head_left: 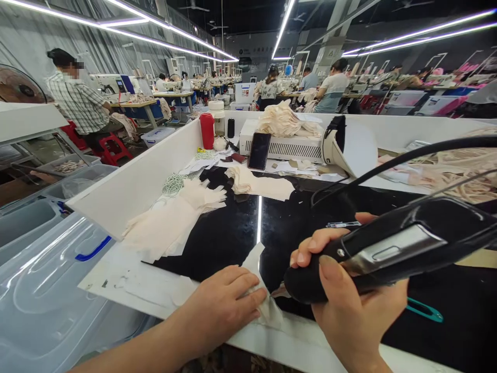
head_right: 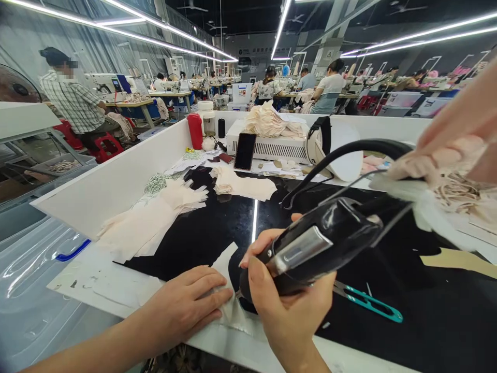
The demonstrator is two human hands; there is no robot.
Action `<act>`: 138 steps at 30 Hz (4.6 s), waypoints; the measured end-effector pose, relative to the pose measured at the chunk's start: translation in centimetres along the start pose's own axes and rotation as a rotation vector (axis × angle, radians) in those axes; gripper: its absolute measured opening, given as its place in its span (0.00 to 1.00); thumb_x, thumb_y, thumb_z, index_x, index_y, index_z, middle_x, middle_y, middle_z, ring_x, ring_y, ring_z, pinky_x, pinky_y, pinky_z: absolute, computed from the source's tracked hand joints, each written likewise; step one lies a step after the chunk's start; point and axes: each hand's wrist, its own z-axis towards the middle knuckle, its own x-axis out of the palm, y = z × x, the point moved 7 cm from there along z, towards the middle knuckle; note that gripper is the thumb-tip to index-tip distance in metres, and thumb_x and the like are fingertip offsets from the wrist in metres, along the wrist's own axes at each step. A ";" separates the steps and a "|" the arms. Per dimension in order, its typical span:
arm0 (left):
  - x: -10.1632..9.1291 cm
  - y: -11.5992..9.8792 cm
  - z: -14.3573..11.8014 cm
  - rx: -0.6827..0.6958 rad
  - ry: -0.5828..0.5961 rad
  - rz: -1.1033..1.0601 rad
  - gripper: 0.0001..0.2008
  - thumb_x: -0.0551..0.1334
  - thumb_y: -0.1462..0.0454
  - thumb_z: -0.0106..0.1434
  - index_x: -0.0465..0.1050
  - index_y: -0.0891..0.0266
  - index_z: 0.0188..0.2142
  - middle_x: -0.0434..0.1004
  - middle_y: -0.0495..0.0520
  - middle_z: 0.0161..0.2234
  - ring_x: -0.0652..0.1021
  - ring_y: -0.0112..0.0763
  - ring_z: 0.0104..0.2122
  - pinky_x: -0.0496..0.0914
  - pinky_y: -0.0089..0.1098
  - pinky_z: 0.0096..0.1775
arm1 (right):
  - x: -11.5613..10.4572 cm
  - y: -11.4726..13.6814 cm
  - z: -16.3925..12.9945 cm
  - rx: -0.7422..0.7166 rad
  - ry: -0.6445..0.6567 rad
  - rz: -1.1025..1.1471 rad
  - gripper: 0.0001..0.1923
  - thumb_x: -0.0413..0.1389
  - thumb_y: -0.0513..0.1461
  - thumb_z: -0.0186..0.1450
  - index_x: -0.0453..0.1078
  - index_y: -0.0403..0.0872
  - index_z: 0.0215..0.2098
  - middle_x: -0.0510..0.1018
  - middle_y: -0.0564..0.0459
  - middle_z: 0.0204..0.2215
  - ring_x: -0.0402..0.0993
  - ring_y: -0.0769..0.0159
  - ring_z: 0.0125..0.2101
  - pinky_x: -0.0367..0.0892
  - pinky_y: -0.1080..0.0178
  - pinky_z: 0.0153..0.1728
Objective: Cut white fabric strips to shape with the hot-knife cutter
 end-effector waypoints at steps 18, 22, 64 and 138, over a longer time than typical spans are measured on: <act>-0.3 0.3 -0.2 -0.025 0.035 -0.022 0.10 0.57 0.67 0.77 0.74 0.66 0.53 0.78 0.61 0.47 0.80 0.41 0.47 0.80 0.40 0.50 | 1.2 -1.1 0.1 -0.006 -0.048 -0.016 0.18 0.66 0.33 0.64 0.65 0.54 0.46 0.79 0.61 0.32 0.76 0.70 0.24 0.76 0.64 0.28; -0.2 0.3 -0.3 -0.035 0.027 -0.028 0.10 0.58 0.67 0.76 0.74 0.66 0.54 0.77 0.62 0.47 0.80 0.41 0.47 0.80 0.41 0.51 | 1.4 -1.3 0.2 0.006 -0.062 -0.047 0.17 0.65 0.33 0.65 0.65 0.54 0.46 0.79 0.62 0.32 0.76 0.70 0.24 0.75 0.63 0.27; 0.0 5.2 -0.1 0.141 0.279 -0.104 0.15 0.56 0.57 0.79 0.73 0.59 0.58 0.75 0.61 0.57 0.79 0.41 0.54 0.74 0.40 0.59 | 1.6 -0.8 0.3 -0.031 -0.056 -0.062 0.20 0.65 0.31 0.61 0.66 0.53 0.46 0.79 0.61 0.31 0.77 0.70 0.25 0.78 0.65 0.28; 2.9 6.6 1.0 -0.132 0.168 0.038 0.04 0.65 0.69 0.71 0.73 0.61 0.39 0.75 0.52 0.38 0.76 0.34 0.37 0.71 0.30 0.37 | -1.7 -3.1 5.4 -0.027 0.003 -0.454 0.31 0.67 0.52 0.64 0.66 0.53 0.61 0.81 0.49 0.46 0.80 0.54 0.43 0.74 0.54 0.45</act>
